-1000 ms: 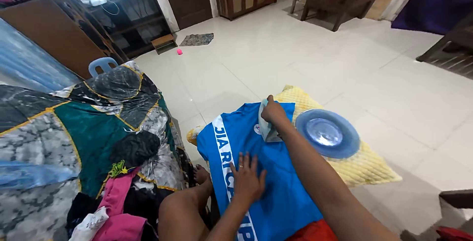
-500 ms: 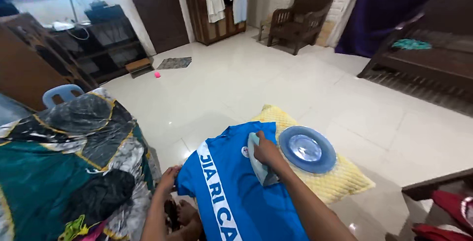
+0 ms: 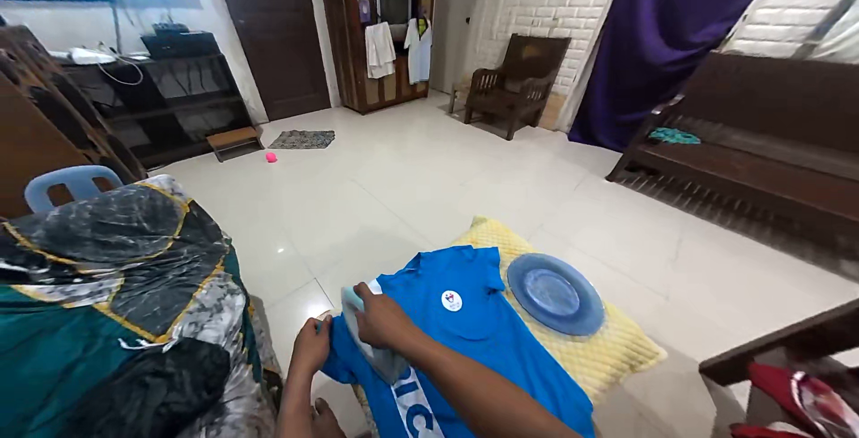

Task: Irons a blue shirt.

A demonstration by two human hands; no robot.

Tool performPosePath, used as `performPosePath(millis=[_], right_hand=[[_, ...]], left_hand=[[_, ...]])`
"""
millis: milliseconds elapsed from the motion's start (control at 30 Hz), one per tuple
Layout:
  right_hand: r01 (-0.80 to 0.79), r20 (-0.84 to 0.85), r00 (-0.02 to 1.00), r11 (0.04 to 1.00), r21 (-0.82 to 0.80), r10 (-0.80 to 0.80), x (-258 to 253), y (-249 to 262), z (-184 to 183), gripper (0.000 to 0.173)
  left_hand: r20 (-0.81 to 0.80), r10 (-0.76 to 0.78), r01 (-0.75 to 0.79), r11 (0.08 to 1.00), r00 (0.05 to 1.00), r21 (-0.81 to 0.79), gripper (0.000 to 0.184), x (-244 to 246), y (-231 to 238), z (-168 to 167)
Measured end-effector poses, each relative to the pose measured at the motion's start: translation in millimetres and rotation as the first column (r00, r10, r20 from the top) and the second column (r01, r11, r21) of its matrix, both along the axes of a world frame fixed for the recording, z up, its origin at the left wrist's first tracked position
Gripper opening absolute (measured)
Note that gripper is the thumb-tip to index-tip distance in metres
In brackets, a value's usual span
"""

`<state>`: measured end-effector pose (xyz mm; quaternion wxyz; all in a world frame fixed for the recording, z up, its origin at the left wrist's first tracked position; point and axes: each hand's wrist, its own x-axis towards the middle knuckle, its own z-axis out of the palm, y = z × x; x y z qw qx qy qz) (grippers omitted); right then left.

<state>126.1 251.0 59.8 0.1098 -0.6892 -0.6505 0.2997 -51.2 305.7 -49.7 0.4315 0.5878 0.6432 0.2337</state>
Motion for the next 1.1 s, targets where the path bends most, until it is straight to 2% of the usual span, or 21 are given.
performPosePath(millis=[67,167,300,433,600,733,867,1000,1100], right_hand=[[0.003,0.002,1.0,0.999,-0.045,-0.003,-6.1,23.2,-1.7,0.066],[0.029,0.007,1.0,0.993,-0.119,-0.028,-8.0,33.9,1.3,0.073],[0.065,0.087,0.995,0.991,-0.118,-0.055,-17.2,-1.9,2.4,0.075],[0.096,0.088,0.993,0.986,-0.133,-0.085,-18.0,-13.9,3.4,0.076],[0.092,0.078,0.993,0.99,-0.108,-0.084,-18.5,13.4,3.6,0.075],[0.082,0.093,0.993,0.991,-0.106,-0.072,-19.6,-12.2,0.7,0.076],[0.103,0.118,0.989,0.985,-0.139,-0.087,-17.9,-36.0,4.7,0.076],[0.108,0.126,0.988,0.985,-0.134,-0.091,-22.3,-17.5,4.3,0.079],[0.097,0.134,0.988,0.987,-0.13,-0.079,-22.2,-11.1,2.9,0.071]], left_hand=[[-0.055,-0.028,0.025,0.998,0.998,-0.051,0.049,-8.1,-0.6,-7.0],[-0.043,-0.099,0.09,0.982,0.994,-0.164,0.056,-28.3,-3.1,-16.2],[0.016,-0.292,0.286,0.923,0.956,-0.255,0.055,-37.0,-1.6,-20.5],[0.029,-0.379,0.369,0.876,0.925,-0.31,0.055,-29.9,3.3,-19.8],[0.021,-0.344,0.329,0.878,0.939,-0.349,0.058,-32.3,2.8,-23.7],[0.041,-0.312,0.304,0.876,0.949,-0.374,0.06,-35.8,1.3,-27.5],[0.028,-0.302,0.292,0.888,0.953,-0.355,0.073,-30.9,-0.3,-19.5],[0.032,-0.272,0.264,0.888,0.962,-0.376,0.069,-30.0,-2.5,-12.8],[0.042,-0.264,0.26,0.889,0.964,-0.377,0.062,-32.4,-3.0,-12.2]])
